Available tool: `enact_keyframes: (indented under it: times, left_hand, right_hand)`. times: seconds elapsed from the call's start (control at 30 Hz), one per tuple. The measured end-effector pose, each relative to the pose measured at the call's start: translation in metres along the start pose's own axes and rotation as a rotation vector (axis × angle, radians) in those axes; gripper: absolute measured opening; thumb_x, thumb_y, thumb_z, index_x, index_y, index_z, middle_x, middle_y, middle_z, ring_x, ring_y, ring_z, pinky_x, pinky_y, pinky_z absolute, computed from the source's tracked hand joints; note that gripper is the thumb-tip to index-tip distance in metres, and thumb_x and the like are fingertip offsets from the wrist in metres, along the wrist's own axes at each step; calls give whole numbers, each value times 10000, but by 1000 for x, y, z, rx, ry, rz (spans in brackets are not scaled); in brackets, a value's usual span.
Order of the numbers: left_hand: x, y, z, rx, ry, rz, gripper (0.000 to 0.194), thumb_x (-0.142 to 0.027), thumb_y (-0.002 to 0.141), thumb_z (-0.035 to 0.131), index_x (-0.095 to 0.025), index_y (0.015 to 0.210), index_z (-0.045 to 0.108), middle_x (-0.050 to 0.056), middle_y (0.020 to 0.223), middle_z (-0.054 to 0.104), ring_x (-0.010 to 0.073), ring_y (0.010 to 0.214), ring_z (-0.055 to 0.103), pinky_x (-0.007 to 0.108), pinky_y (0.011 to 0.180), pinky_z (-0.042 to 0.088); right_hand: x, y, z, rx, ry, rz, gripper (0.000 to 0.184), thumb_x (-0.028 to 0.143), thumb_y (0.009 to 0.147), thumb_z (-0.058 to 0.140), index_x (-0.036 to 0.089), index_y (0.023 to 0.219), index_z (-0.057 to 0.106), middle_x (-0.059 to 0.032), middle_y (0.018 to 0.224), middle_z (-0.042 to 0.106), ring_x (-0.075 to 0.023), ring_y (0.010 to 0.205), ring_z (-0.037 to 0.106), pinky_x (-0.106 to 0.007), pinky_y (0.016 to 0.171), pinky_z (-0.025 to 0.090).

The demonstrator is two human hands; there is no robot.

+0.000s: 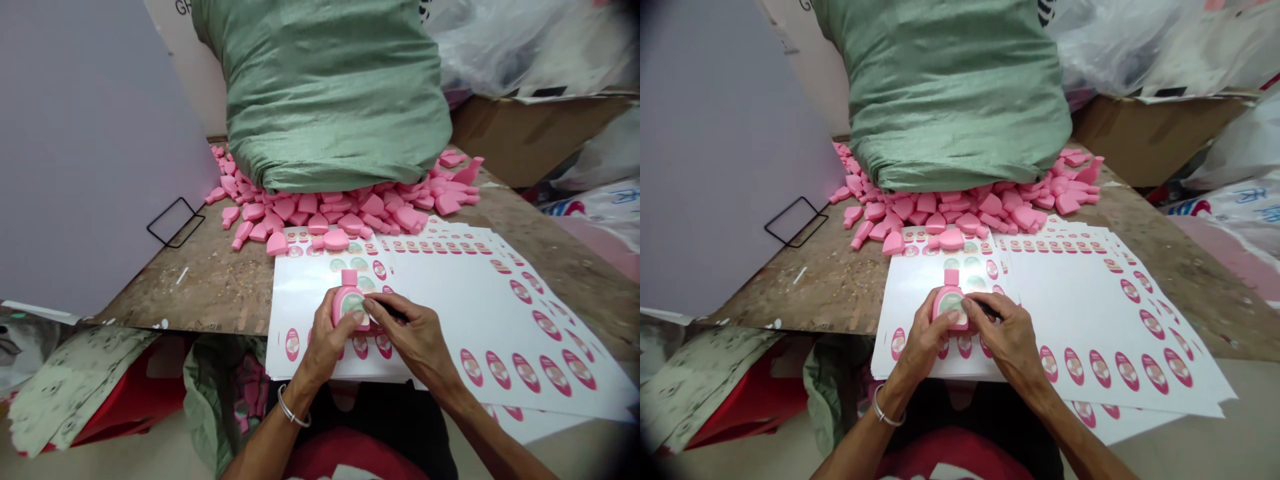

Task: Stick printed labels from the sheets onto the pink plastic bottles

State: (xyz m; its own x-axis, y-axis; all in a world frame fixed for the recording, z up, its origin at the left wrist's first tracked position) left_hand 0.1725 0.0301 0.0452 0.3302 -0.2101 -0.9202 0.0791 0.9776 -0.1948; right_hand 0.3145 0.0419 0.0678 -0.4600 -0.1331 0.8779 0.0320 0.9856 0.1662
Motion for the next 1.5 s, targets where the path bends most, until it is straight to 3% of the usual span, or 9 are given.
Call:
enact_keyframes:
  times: [0.17,0.43,0.57,0.77,0.93,1.03,1.1,1.27,1.5]
  left_hand:
    - [-2,-4,3,152,-125,-62,335,-306,822,629,-184,1118,529,20,897,598,144,721,631,287,701,547]
    - [-20,-27,-8,262,19,-150,392,-335,813,638,-159,1136,501,60,871,663,190,741,668,336,708,561]
    - [-31,-29,-78,-60,189,-100,407,-417,770,637,-143,1061,559,111,1002,673,207,730,671,347,694,555]
    - [-68,5,-193,-638,910,65,547,-362,661,635,-114,1138,531,157,1077,639,346,1070,589,493,927,453]
    - [-79,17,-135,-677,921,407,485,-354,768,584,-120,1189,520,175,1268,537,302,1219,489,454,1043,361]
    - [-52,28,-67,-322,536,215,385,-445,844,543,-153,1091,584,109,1047,644,238,1010,609,345,888,469]
    - [-38,30,-38,-280,365,135,366,-484,840,562,-162,1012,596,71,914,650,208,882,626,296,781,490]
    - [-21,21,-34,-257,113,63,389,-492,845,557,-143,1018,564,68,866,652,152,668,614,282,658,512]
    - [-13,2,-42,-172,324,-52,324,-466,797,615,-151,871,599,31,701,635,165,613,626,254,593,492]
  right_hand:
    - [2,7,-11,-126,-336,-117,489,526,719,695,207,1089,674,-105,1003,700,-278,912,630,-458,848,490]
    - [0,41,15,295,65,55,657,500,663,744,246,1235,544,-80,1265,599,-271,1139,591,-384,913,513]
    - [-9,99,12,62,-174,-112,525,463,770,641,226,1226,534,-101,1201,634,-270,1073,614,-419,897,499]
    - [-23,177,46,373,-539,-310,557,327,711,669,175,1234,548,-125,1168,658,-291,1038,619,-382,862,480]
    - [-2,143,45,313,-475,-242,522,544,678,694,205,1061,587,-97,1047,684,-277,953,635,-368,773,490]
    - [11,93,41,271,-269,-145,512,548,689,687,211,1040,528,-71,1009,671,-226,878,645,-335,717,502]
    - [13,64,39,336,-176,-111,478,518,710,682,219,1045,518,-49,976,662,-205,856,642,-323,710,503]
    - [-10,36,16,276,-225,-98,270,427,923,429,223,1074,522,-48,904,655,-173,747,610,-311,667,471]
    - [-22,19,20,87,-589,-412,186,288,935,453,189,849,585,-55,795,655,-185,729,545,-323,685,359]
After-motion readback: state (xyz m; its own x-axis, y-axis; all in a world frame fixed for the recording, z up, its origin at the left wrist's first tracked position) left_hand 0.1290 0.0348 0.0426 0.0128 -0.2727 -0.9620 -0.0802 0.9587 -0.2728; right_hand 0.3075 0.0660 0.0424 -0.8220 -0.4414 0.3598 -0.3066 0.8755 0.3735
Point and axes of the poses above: each hand's wrist, its own y-axis towards the middle knuckle, its own z-axis out of the palm, x = y × z, the point moved 4 cm from there along y, towards the middle knuckle
